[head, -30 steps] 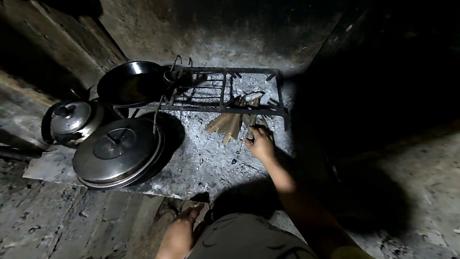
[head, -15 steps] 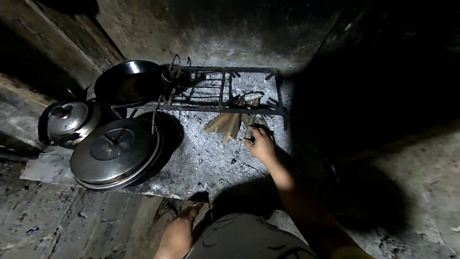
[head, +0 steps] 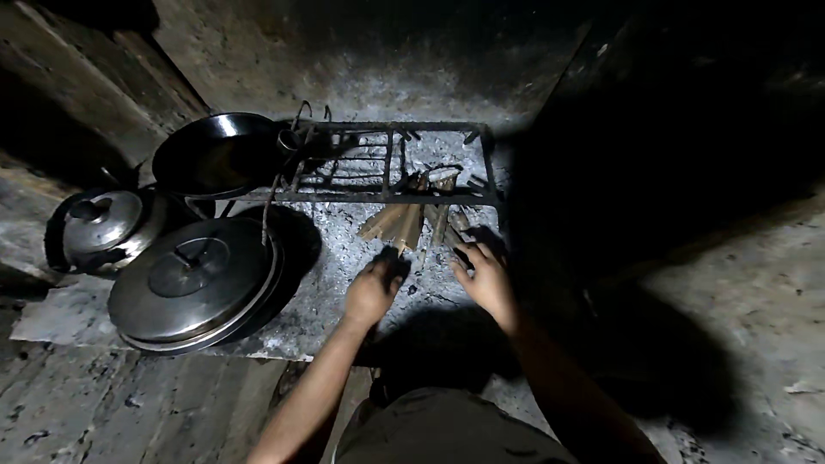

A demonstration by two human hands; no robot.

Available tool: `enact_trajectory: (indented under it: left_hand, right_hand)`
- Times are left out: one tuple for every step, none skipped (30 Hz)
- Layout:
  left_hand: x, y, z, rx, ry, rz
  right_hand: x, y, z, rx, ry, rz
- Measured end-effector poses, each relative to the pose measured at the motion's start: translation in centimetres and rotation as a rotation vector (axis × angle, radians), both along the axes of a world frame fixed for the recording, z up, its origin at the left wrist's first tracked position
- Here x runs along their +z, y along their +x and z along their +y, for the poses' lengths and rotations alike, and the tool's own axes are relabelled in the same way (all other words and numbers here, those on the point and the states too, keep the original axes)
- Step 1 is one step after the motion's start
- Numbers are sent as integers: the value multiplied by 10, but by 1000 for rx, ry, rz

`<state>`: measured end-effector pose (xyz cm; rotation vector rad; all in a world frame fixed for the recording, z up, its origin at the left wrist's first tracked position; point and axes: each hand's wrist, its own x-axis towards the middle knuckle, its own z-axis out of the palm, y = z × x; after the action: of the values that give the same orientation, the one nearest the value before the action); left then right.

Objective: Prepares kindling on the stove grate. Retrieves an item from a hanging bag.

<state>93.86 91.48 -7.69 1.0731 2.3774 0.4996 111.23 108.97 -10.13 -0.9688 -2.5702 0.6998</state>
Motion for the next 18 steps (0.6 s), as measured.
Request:
enact_trajectory:
  left_hand:
    - [-5,-4,19,17,-11,2]
    - [-7,-7,37,33,-30,0]
    - [-9,-10,52,48,-51,1]
    - [-10,-12,65,59,-72,8]
    - [-11,-14,76,74,-87,21]
    - [-12,-14,84,90,-90,39]
    - [-13,-15,91,102,-93,56]
    - [-14,-16,96,110,-100,72]
    - [-14,-18,100,117,-106,89]
    - [-15,-19,104,121,-117,102]
    - [-16,-19,107,123,-126,113]
    - [-17,-19,109,126,-132,122]
    - [-18,-19,112,132,-130,131]
    - [-19,-20,114,137,-128,133]
    - [-21,-21,116,140,-128,132]
    - [-23,-22,117,143,-127,130]
    - [-26,-23,117,150,-119,127]
    - [-30,-25,117,156,-110,126]
  right_hand:
    - [-1,9,-3,18,-7,22]
    - [0,18,-5,30,-21,21]
    - [1,28,-8,33,-30,4]
    - [-2,38,-10,33,-6,1]
    - [-6,49,-13,28,45,8]
    - [-11,61,-15,22,96,2]
    - [-10,72,-18,13,105,-46]
    - [-4,82,-22,-1,70,-122]
    - [2,90,-25,-20,13,-192]
    - [6,98,-28,-45,-43,-230]
    - [7,105,-32,-72,-73,-236]
    - [6,112,-34,-96,-81,-221]
    - [3,119,-36,-109,-95,-217]
    - [1,126,-36,-115,-95,-214]
    - [-2,132,-37,-119,-92,-216]
    - [-1,137,-39,-133,-107,-241]
    - [0,141,-40,-147,-138,-275]
    - [2,144,-41,-157,-173,-293]
